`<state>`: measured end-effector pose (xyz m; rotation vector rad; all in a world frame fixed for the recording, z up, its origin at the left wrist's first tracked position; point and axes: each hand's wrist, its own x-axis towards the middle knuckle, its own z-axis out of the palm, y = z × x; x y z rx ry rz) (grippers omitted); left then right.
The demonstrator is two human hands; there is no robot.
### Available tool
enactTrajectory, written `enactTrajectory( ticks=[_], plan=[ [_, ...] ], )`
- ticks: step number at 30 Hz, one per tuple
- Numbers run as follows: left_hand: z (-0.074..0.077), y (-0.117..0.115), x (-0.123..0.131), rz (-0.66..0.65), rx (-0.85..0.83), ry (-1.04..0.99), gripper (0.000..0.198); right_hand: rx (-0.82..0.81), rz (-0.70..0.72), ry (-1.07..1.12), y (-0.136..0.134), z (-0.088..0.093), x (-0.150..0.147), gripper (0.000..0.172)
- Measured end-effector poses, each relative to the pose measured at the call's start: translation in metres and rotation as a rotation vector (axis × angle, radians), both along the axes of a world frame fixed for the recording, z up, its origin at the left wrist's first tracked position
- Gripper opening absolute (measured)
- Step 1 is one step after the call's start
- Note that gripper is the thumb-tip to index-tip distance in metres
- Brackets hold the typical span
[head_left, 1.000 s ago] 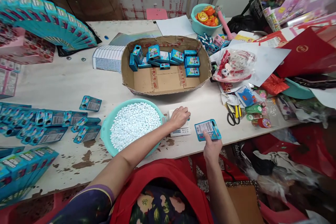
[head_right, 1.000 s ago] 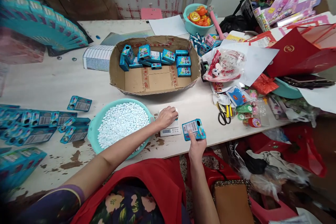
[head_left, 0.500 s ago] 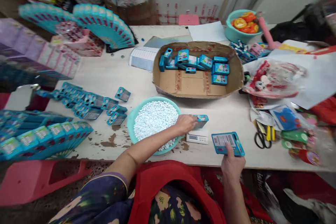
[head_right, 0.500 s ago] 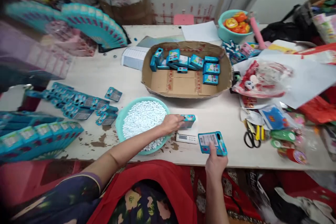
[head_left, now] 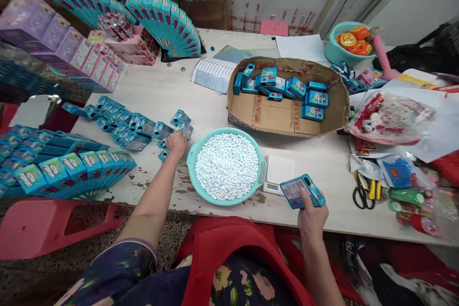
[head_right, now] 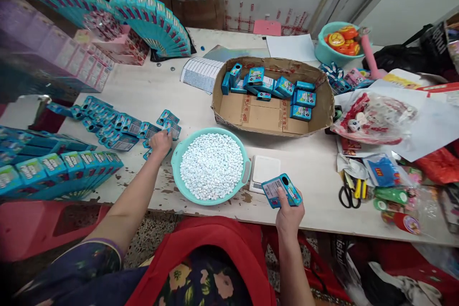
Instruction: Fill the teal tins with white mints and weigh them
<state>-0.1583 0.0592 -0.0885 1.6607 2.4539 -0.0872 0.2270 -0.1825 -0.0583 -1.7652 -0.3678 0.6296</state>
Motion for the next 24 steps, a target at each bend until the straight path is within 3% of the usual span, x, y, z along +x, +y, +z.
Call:
enactTrajectory(
  ticks=[3,5,8,10,13,18,21,24],
  plan=[
    [-0.003,-0.017,0.013,-0.014,0.145,-0.07,0.041,-0.013,0.042,-0.001,0.001,0.005,-0.007,0.049],
    [-0.004,-0.038,0.035,-0.162,0.171,-0.178,0.044,-0.007,0.059,0.043,0.004,0.007,-0.014,0.047],
    [-0.015,-0.066,0.076,-0.495,0.044,-0.365,0.04,0.0,0.122,0.053,0.007,0.007,-0.025,0.044],
    [-0.024,-0.077,0.099,-0.544,0.003,-0.411,0.045,0.007,0.171,0.03,0.008,0.008,-0.033,0.043],
    [-0.032,-0.08,0.119,-0.456,-0.064,-0.529,0.05,0.009,0.217,0.031,0.011,0.012,-0.046,0.046],
    [-0.033,-0.072,0.126,-0.035,-0.016,-1.059,0.035,0.009,0.299,-0.018,0.026,0.027,-0.073,0.057],
    [-0.028,-0.072,0.124,0.062,0.02,-1.223,0.033,-0.011,0.416,-0.119,0.043,0.037,-0.086,0.054],
    [-0.012,-0.075,0.122,0.132,0.029,-1.428,0.038,-0.039,0.573,-0.296,0.059,0.043,-0.093,0.048]
  ],
)
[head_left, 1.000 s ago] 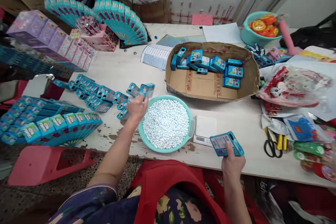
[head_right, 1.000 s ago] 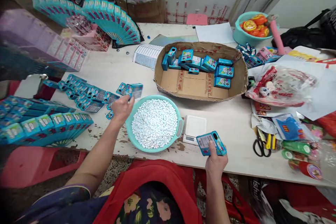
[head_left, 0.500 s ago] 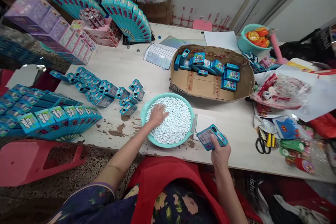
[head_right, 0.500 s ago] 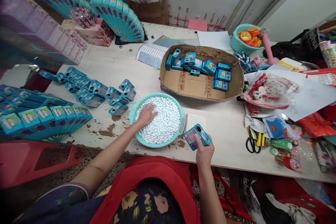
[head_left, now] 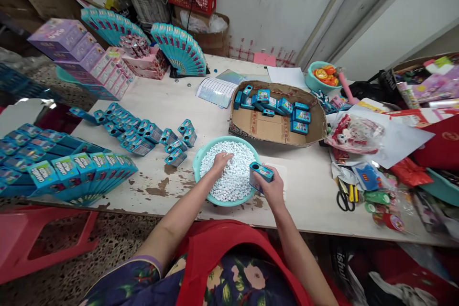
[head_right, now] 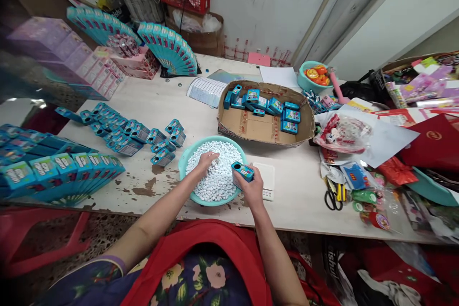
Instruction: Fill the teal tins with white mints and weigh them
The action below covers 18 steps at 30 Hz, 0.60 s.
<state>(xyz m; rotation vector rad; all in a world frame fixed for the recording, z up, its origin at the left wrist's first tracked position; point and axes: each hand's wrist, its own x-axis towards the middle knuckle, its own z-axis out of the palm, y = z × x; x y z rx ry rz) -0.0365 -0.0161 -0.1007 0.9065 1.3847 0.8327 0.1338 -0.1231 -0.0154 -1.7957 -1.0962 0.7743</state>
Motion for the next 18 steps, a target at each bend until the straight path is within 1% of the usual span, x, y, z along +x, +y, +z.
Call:
enactTrajectory(
  ticks=[3,6,9,12,15,18],
  plan=[
    [0.028,-0.004,0.001,0.016,-0.016,-0.205,0.037,0.055,0.158,-0.187,0.012,0.0,-0.004,0.04],
    [0.059,-0.005,0.008,0.02,-0.008,-0.343,0.034,0.07,0.27,-0.347,0.022,-0.003,-0.011,0.034],
    [0.083,-0.005,0.019,0.093,0.015,-0.542,0.03,0.073,0.359,-0.434,0.031,-0.005,-0.02,0.03],
    [0.095,-0.002,0.027,0.196,0.041,-0.7,0.029,0.089,0.374,-0.443,0.04,-0.003,-0.027,0.029],
    [0.099,0.002,0.03,0.265,0.072,-0.682,0.028,0.083,0.361,-0.445,0.047,0.0,-0.03,0.027],
    [0.099,0.007,0.03,0.279,0.105,-0.656,0.03,0.069,0.329,-0.423,0.05,0.002,-0.029,0.026]
  ],
)
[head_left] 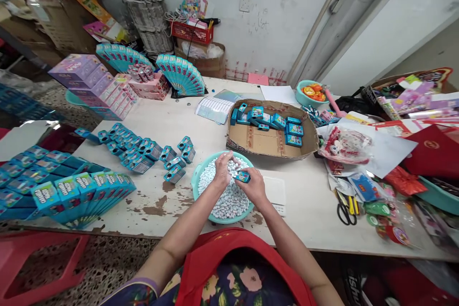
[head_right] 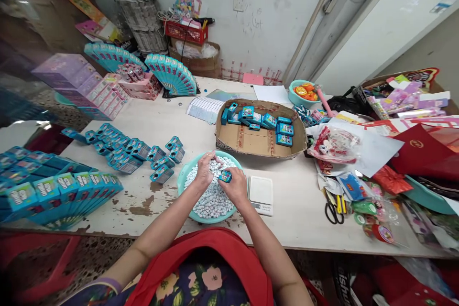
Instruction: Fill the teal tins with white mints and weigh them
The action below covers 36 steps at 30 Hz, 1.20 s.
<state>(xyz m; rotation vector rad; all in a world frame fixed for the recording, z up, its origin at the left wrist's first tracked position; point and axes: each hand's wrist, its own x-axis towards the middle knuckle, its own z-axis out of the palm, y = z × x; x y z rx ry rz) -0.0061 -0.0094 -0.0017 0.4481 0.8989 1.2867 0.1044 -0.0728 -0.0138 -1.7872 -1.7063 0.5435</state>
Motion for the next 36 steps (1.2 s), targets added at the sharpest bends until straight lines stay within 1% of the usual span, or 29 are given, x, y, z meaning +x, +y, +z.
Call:
enactTrajectory(
  ticks=[7,10,13,17,22,26,29,34,36],
  plan=[
    [0.004,0.005,-0.002,0.012,0.02,0.037,0.03,0.014,-0.015,0.141,0.002,0.0,-0.002,0.031],
    [0.005,0.006,-0.004,-0.034,0.055,0.067,0.03,0.03,-0.009,0.167,0.003,0.0,-0.004,0.032],
    [0.004,0.007,-0.004,-0.078,0.112,0.081,0.038,0.024,-0.014,0.18,0.004,0.0,-0.006,0.03],
    [0.002,0.008,-0.003,-0.063,0.091,0.122,0.038,-0.001,0.009,0.192,0.003,-0.001,-0.006,0.03],
    [0.001,0.008,-0.002,-0.138,0.107,0.137,0.038,0.01,-0.036,0.247,0.001,-0.002,-0.003,0.034],
    [0.001,0.005,0.0,-0.109,0.114,0.186,0.035,-0.006,-0.047,0.262,0.001,-0.004,-0.002,0.033],
    [0.0,0.002,0.002,-0.12,0.124,0.205,0.034,0.006,-0.062,0.285,0.0,-0.007,-0.001,0.033],
    [-0.004,-0.001,0.005,-0.112,0.132,0.235,0.028,0.006,-0.042,0.28,-0.002,-0.01,-0.001,0.033],
    [-0.004,-0.002,0.004,-0.089,0.147,0.232,0.027,0.007,-0.043,0.297,-0.002,-0.011,-0.001,0.034]
  ],
)
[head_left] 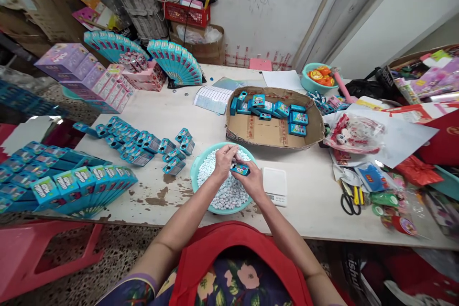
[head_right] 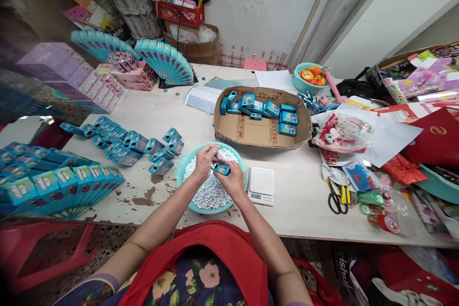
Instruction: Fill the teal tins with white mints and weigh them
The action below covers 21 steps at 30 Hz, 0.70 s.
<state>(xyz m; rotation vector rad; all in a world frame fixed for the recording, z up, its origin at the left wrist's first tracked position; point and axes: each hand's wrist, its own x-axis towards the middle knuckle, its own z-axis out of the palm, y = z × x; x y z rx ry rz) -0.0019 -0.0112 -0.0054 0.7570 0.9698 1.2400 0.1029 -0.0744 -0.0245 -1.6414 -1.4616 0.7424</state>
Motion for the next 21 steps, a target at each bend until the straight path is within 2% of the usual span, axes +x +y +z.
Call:
enactTrajectory(
  ticks=[3,7,13,17,19,21],
  plan=[
    [0.002,-0.002,-0.002,0.042,0.001,-0.018,0.026,0.014,0.015,0.027,0.001,0.0,-0.001,0.034],
    [0.002,-0.003,-0.006,0.015,0.009,-0.011,0.025,0.016,0.029,0.05,0.003,0.002,-0.003,0.034],
    [0.002,-0.006,-0.004,0.066,0.035,-0.037,0.023,0.019,0.048,0.036,0.004,0.007,-0.006,0.032],
    [0.007,-0.005,-0.005,-0.041,0.081,-0.042,0.023,0.038,0.068,0.05,0.007,0.007,-0.002,0.031],
    [0.0,0.004,-0.01,0.012,0.078,-0.019,0.025,0.017,0.095,0.116,0.005,0.007,0.005,0.032],
    [-0.02,0.018,-0.019,0.096,0.086,0.171,0.028,0.012,0.043,0.198,0.0,0.006,0.016,0.035]
  ],
)
